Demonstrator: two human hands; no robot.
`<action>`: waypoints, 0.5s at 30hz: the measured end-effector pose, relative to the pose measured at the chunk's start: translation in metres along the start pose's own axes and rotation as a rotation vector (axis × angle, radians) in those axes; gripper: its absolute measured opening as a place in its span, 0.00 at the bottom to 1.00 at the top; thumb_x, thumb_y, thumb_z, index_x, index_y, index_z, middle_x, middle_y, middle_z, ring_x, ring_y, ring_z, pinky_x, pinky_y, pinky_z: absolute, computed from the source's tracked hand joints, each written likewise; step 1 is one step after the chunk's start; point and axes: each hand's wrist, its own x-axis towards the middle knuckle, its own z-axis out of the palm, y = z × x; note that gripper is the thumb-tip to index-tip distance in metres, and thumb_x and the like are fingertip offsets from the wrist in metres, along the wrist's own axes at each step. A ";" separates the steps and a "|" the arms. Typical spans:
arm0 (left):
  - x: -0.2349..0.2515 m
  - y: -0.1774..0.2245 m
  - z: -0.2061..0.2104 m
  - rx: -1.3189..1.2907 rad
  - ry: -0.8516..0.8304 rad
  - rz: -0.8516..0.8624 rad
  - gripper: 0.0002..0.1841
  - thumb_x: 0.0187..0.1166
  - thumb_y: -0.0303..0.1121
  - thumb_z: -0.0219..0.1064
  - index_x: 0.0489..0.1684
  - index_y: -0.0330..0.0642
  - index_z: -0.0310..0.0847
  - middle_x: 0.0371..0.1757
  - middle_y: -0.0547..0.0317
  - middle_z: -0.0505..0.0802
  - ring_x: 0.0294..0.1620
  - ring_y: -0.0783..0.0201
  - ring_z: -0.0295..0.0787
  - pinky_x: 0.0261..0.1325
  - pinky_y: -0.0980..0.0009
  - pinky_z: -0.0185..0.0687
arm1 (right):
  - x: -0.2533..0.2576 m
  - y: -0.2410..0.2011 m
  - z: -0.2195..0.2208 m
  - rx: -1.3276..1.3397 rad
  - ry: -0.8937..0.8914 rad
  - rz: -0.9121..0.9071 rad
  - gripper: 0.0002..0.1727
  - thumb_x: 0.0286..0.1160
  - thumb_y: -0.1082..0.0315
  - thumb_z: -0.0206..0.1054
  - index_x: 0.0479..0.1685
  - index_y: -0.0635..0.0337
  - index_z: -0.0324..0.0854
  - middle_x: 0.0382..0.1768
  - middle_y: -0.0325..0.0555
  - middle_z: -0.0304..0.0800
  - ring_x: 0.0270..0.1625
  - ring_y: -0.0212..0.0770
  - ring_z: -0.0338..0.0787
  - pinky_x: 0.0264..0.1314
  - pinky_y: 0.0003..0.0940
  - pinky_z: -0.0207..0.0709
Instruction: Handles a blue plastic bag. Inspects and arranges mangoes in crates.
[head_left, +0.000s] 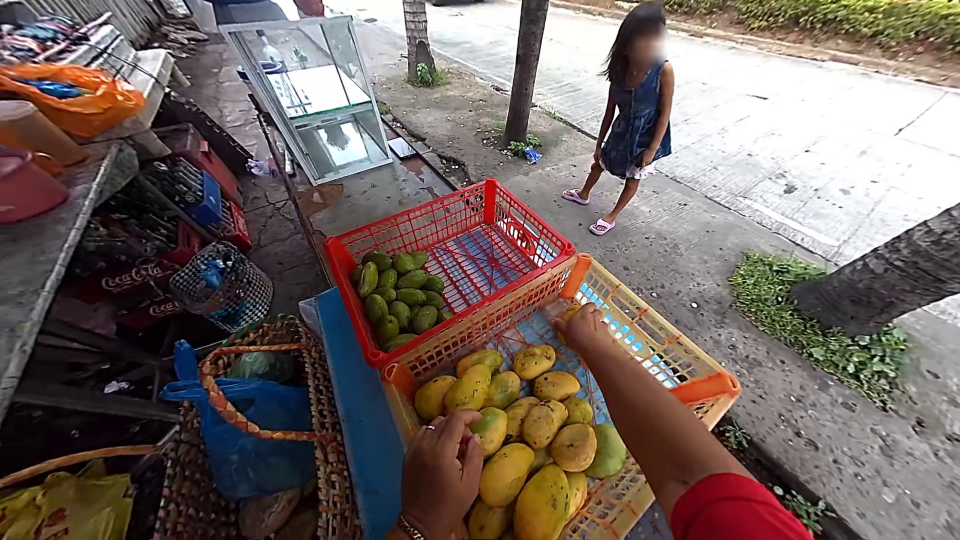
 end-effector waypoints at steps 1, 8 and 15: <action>0.000 0.000 0.000 0.002 0.002 0.002 0.16 0.70 0.39 0.57 0.45 0.49 0.92 0.26 0.71 0.92 0.30 0.69 0.88 0.39 0.65 0.84 | -0.001 -0.001 0.002 0.017 0.003 -0.005 0.56 0.76 0.37 0.68 0.83 0.82 0.52 0.77 0.77 0.68 0.77 0.67 0.79 0.74 0.55 0.76; 0.000 -0.002 0.003 -0.007 0.007 -0.005 0.16 0.71 0.40 0.57 0.46 0.49 0.92 0.27 0.72 0.91 0.31 0.69 0.89 0.40 0.65 0.85 | 0.007 0.027 -0.011 0.253 -0.120 -0.401 0.43 0.63 0.61 0.83 0.75 0.73 0.64 0.58 0.70 0.85 0.59 0.65 0.89 0.64 0.65 0.80; 0.000 -0.001 -0.001 -0.008 -0.019 -0.006 0.16 0.70 0.38 0.59 0.47 0.48 0.91 0.27 0.70 0.92 0.31 0.66 0.90 0.39 0.61 0.86 | -0.060 0.000 -0.008 0.022 -0.582 -1.146 0.37 0.54 0.84 0.76 0.72 0.56 0.82 0.74 0.58 0.80 0.76 0.58 0.79 0.78 0.59 0.72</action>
